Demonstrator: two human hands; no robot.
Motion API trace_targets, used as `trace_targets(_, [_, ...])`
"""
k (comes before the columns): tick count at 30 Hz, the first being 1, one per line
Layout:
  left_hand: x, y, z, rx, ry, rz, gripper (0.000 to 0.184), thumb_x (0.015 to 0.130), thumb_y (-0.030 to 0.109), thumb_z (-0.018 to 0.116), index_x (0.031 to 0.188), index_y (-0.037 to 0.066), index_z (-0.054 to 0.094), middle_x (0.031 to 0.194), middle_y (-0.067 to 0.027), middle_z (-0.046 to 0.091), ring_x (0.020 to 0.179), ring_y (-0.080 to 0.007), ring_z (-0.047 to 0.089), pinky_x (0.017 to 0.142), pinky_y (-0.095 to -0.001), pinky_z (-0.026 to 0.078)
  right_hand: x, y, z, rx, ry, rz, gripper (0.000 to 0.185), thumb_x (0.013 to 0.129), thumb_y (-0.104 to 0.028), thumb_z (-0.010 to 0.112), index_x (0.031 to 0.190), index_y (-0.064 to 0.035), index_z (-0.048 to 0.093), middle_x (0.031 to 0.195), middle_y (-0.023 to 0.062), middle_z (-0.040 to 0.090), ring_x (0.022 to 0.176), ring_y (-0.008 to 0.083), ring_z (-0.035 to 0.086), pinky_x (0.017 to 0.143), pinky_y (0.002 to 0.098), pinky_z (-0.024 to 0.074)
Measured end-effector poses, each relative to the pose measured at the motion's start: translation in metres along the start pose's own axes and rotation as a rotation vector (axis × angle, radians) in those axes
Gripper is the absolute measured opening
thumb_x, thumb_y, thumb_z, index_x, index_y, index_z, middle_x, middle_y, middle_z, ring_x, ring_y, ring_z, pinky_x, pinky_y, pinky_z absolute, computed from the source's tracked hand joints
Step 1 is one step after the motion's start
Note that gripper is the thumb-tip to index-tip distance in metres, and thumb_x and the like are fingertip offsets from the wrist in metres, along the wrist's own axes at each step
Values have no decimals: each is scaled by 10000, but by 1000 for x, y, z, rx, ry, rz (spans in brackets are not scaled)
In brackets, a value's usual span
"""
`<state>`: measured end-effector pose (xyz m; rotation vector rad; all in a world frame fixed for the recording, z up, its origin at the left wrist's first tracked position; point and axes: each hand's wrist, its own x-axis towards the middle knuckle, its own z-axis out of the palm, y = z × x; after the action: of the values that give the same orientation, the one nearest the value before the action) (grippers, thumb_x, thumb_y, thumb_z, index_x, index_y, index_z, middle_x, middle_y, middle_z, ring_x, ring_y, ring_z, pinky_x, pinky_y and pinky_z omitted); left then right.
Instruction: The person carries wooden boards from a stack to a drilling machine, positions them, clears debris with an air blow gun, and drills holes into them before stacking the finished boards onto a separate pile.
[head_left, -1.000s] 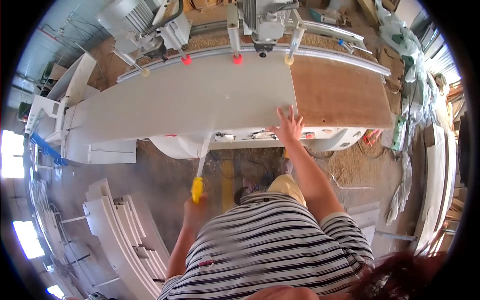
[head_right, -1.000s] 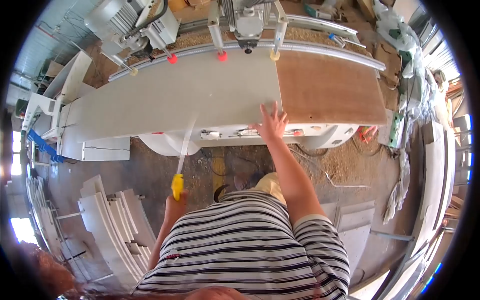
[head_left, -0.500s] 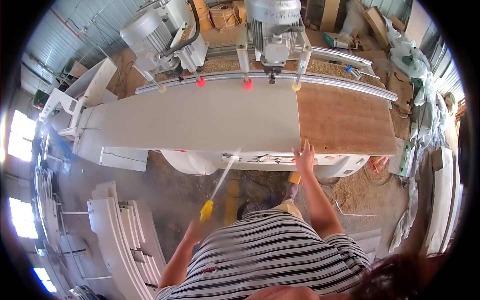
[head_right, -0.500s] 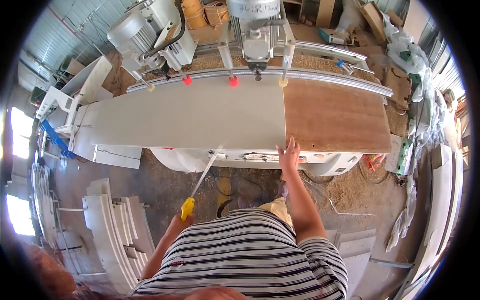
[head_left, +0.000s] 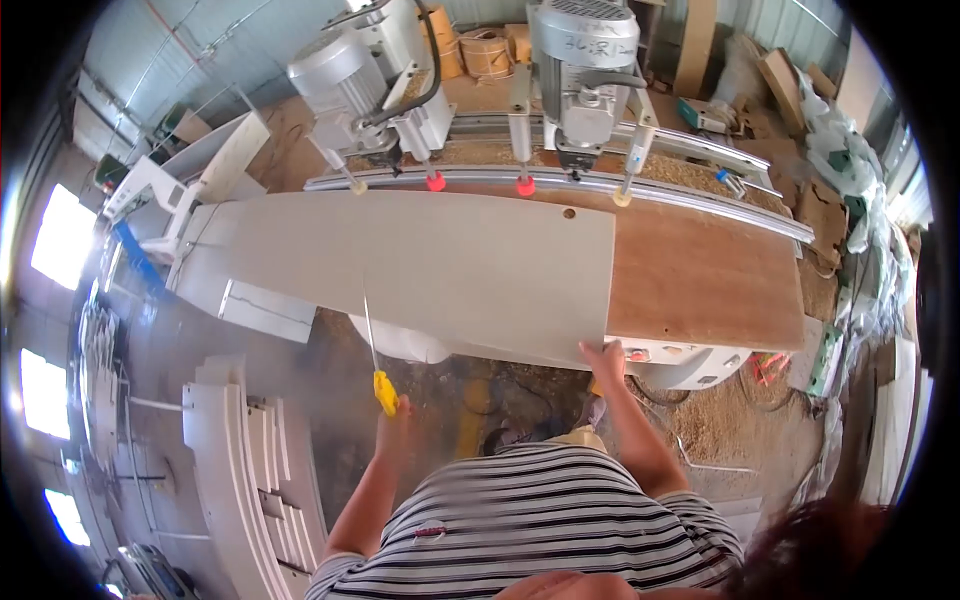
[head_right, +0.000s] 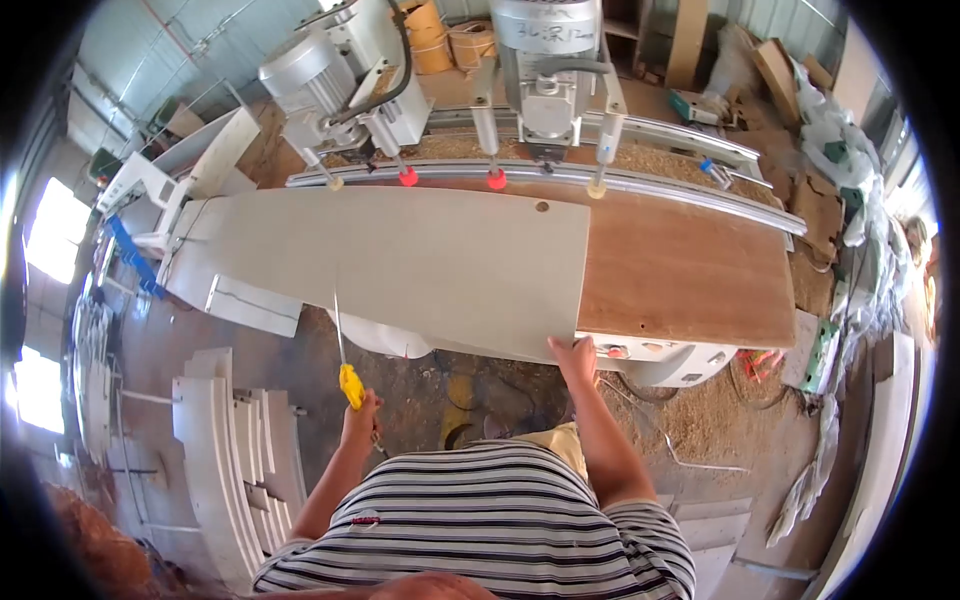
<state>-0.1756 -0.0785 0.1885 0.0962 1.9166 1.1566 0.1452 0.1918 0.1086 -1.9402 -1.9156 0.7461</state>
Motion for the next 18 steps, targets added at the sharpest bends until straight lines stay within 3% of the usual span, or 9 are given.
trace_targets(2, [22,-1,12,-124,1,6,259,864,376,547,902,123,509,713,10,510,378,-93,373,354,-228,317,-17,-27,-19,903,-434,625,400,753,-338,684,1020,-74,546,890,63,596,824,221,578,648,377,503])
trace_targets(3, [37,-3,19,-153,47,-35,249,864,356,554,935,124,497,751,6,516,408,-104,415,355,-226,319,-10,-5,4,1170,-442,608,272,793,-288,660,984,-119,566,888,13,590,827,161,564,589,341,511])
trace_targets(7, [72,8,50,-262,227,-61,248,865,288,567,1012,118,464,818,-14,523,543,-150,558,358,-219,330,-3,6,-4,1244,-374,555,203,798,-206,656,958,-105,583,914,34,603,841,184,567,603,359,521])
trace_targets(10, [94,12,57,-292,295,40,223,873,251,547,1033,124,457,782,-26,513,547,-142,562,400,-221,375,3,34,-35,1213,-278,659,258,780,-188,677,994,-91,570,941,64,599,871,203,563,623,376,518])
trace_targets(14, [126,-1,45,-368,280,70,236,874,243,546,1048,122,442,779,-37,514,560,-149,577,396,-225,375,20,151,-74,1225,-100,658,334,747,-257,708,993,-89,559,950,75,562,865,216,526,616,366,473])
trace_targets(15, [129,-1,43,-434,292,47,240,881,234,545,1063,126,432,794,-44,523,602,-169,596,382,-207,359,26,178,-90,1126,59,743,291,748,-277,704,913,-72,580,844,58,578,740,169,541,548,309,451])
trace_targets(17, [139,-2,43,-591,399,15,239,890,230,544,1082,133,439,843,-61,566,688,-191,617,391,-187,370,30,239,-118,1159,279,611,265,744,-303,707,819,-74,597,711,31,570,582,126,517,472,255,418])
trace_targets(18, [140,-3,43,-584,381,12,239,890,230,544,1082,133,439,843,-61,566,688,-191,617,391,-187,370,34,263,-131,1158,300,615,265,744,-303,707,819,-74,597,711,31,570,582,126,517,472,255,418])
